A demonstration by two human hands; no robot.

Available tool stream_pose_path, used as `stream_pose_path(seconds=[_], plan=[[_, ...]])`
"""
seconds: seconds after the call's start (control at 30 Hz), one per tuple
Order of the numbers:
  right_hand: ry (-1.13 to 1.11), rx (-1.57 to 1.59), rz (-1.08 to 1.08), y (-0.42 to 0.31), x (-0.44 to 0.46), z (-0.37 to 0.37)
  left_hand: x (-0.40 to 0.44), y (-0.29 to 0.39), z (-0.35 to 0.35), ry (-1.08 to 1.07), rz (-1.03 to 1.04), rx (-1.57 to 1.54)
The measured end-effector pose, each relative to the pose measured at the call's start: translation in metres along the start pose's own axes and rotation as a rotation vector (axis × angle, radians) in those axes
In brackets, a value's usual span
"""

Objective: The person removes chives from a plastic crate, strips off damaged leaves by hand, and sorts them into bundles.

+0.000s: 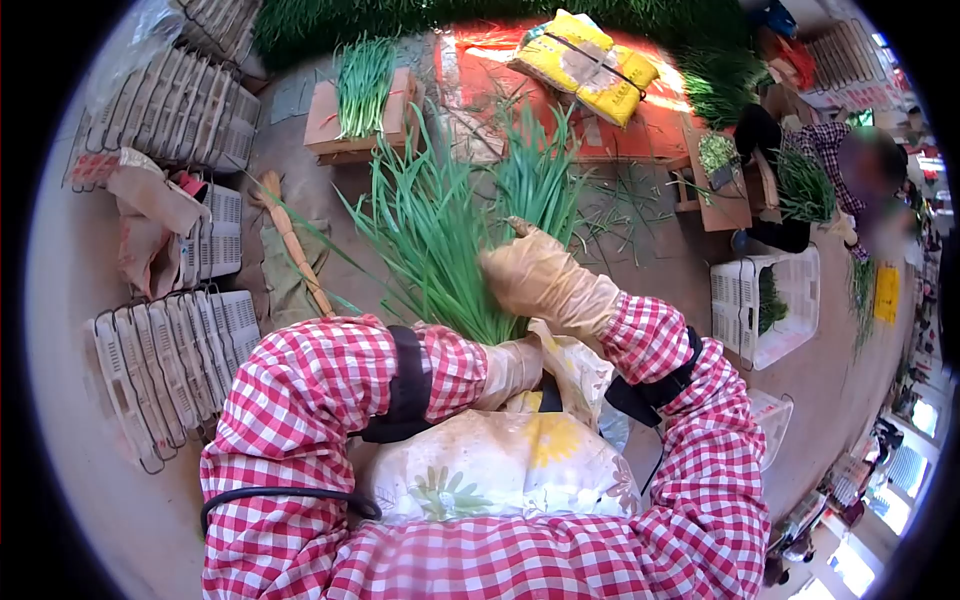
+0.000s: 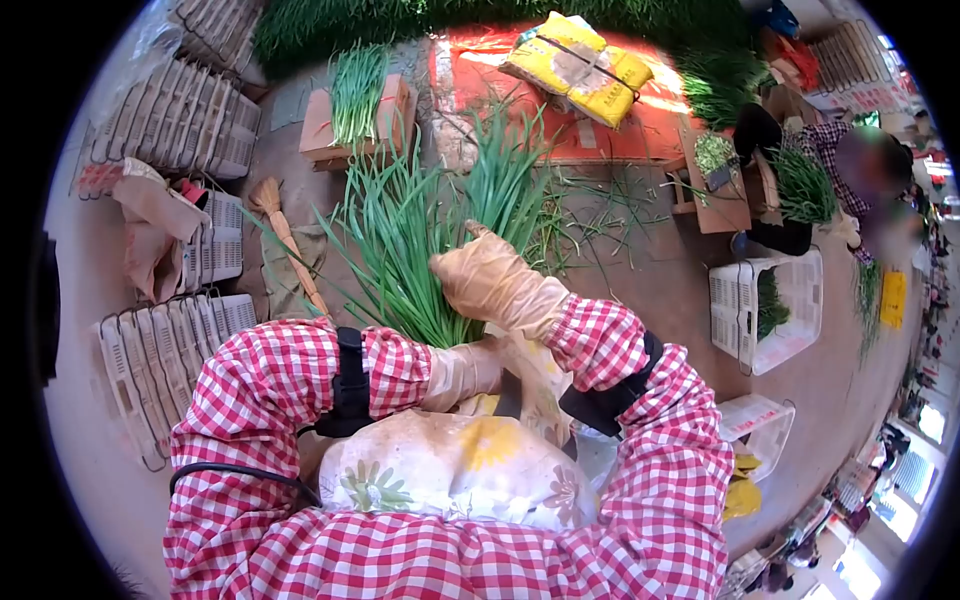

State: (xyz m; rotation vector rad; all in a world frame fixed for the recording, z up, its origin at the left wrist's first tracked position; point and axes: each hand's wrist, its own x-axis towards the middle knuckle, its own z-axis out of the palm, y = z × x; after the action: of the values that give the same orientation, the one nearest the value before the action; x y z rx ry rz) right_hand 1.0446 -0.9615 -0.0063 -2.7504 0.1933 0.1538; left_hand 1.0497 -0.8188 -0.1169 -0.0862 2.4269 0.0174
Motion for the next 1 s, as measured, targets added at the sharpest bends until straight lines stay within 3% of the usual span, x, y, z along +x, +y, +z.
stream_pose_path(seconds=[0.1, 0.23, 0.37, 0.5, 0.53, 0.63, 0.67, 0.77, 0.83, 0.9, 0.97, 1.0], plan=[[-0.023, 0.152, 0.33, -0.003, 0.001, -0.012, -0.004, 0.003, -0.004, -0.028, 0.064, 0.082], [-0.122, 0.227, 0.523, 0.016, 0.022, -0.02, -0.008, 0.006, -0.007, -0.057, 0.132, 0.162], [-0.336, 0.265, 0.438, 0.039, 0.036, -0.027, -0.023, 0.003, -0.014, -0.08, 0.183, 0.22], [-0.493, 0.543, 0.486, 0.051, 0.034, -0.03, -0.04, 0.0, -0.029, -0.101, 0.269, 0.557], [-0.459, 0.569, 0.5, 0.051, 0.03, -0.029, -0.044, -0.001, -0.033, -0.103, 0.289, 0.643], [-0.346, 0.636, 0.53, 0.049, 0.017, -0.029, -0.059, -0.009, -0.042, -0.134, 0.253, 0.322], [-0.297, 0.655, 0.536, 0.05, 0.013, -0.026, -0.061, -0.009, -0.041, -0.093, 0.132, 0.177], [-0.147, 0.685, 0.574, 0.048, -0.001, -0.024, -0.068, -0.011, -0.048, -0.23, 0.312, 1.017], [-0.093, 0.643, 0.613, 0.049, -0.008, -0.019, -0.066, -0.014, -0.044, -0.221, 0.208, 0.64], [0.067, 0.45, 0.584, 0.056, -0.011, 0.007, -0.055, -0.008, -0.032, -0.2, 0.178, 0.674], [0.123, 0.35, 0.606, 0.058, -0.013, 0.02, -0.044, 0.002, -0.023, -0.158, 0.209, 1.107], [0.189, 0.361, 0.602, 0.058, -0.016, 0.026, -0.041, 0.004, -0.022, -0.121, 0.207, 0.986]])
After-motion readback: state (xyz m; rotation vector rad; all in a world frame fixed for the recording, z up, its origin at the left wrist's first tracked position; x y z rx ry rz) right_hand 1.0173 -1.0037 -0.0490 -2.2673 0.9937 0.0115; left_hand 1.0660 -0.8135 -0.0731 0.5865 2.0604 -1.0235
